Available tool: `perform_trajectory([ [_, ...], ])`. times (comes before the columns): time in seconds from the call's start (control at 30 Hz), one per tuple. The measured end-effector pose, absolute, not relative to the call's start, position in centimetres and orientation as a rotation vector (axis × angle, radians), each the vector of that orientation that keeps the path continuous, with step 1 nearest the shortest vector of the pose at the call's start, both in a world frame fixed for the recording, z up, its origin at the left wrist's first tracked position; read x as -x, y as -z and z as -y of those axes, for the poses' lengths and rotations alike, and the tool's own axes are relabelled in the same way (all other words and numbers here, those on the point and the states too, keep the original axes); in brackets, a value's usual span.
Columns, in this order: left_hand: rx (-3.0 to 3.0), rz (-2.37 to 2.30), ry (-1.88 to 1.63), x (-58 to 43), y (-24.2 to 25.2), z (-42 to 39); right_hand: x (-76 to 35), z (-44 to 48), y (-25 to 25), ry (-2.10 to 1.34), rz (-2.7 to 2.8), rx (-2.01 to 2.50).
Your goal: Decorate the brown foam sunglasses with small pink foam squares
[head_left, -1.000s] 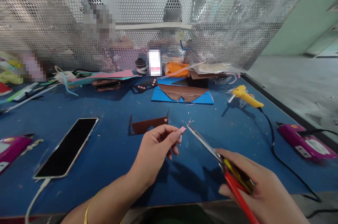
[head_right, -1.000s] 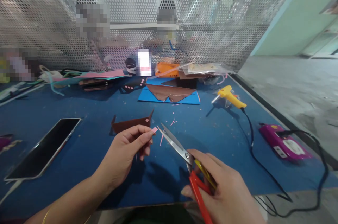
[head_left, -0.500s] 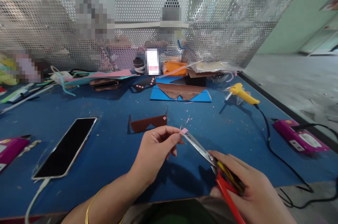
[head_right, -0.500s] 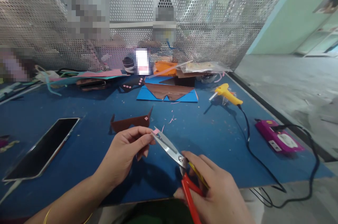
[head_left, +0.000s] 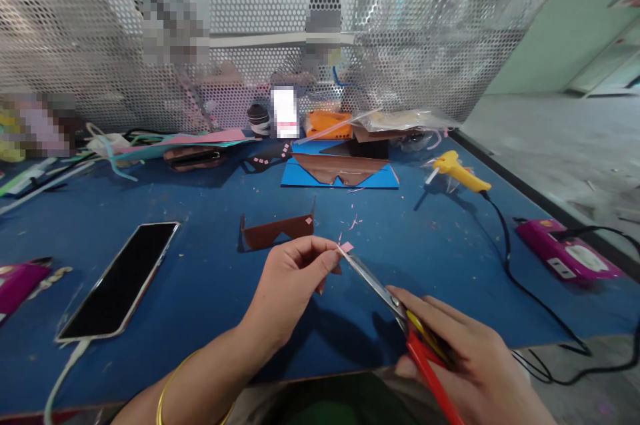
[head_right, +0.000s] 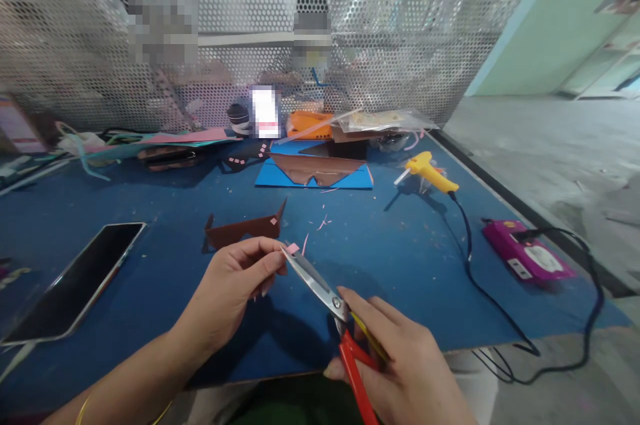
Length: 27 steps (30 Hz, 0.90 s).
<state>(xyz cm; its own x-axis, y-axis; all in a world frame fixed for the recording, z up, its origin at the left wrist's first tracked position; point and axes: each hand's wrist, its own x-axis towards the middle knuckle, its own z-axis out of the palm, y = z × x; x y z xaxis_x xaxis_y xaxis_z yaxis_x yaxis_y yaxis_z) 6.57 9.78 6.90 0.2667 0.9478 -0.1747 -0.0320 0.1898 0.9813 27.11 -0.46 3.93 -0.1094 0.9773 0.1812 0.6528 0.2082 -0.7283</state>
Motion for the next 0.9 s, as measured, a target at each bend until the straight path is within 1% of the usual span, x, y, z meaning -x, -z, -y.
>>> perform_trajectory([
  [0.23,-1.159,-1.084,-0.887,-6.51,-6.62,-9.86,-26.69,0.77,-3.9,-0.628,1.76,1.505],
  [0.57,-1.146,-1.191,-0.826,-6.52,-7.06,-9.63,-27.06,0.61,-4.19,-0.609,1.883,1.484],
  [0.9,-1.152,-1.201,-0.789,-6.44,-6.78,-9.58,-26.99,1.05,-4.42,-0.647,1.853,1.493],
])
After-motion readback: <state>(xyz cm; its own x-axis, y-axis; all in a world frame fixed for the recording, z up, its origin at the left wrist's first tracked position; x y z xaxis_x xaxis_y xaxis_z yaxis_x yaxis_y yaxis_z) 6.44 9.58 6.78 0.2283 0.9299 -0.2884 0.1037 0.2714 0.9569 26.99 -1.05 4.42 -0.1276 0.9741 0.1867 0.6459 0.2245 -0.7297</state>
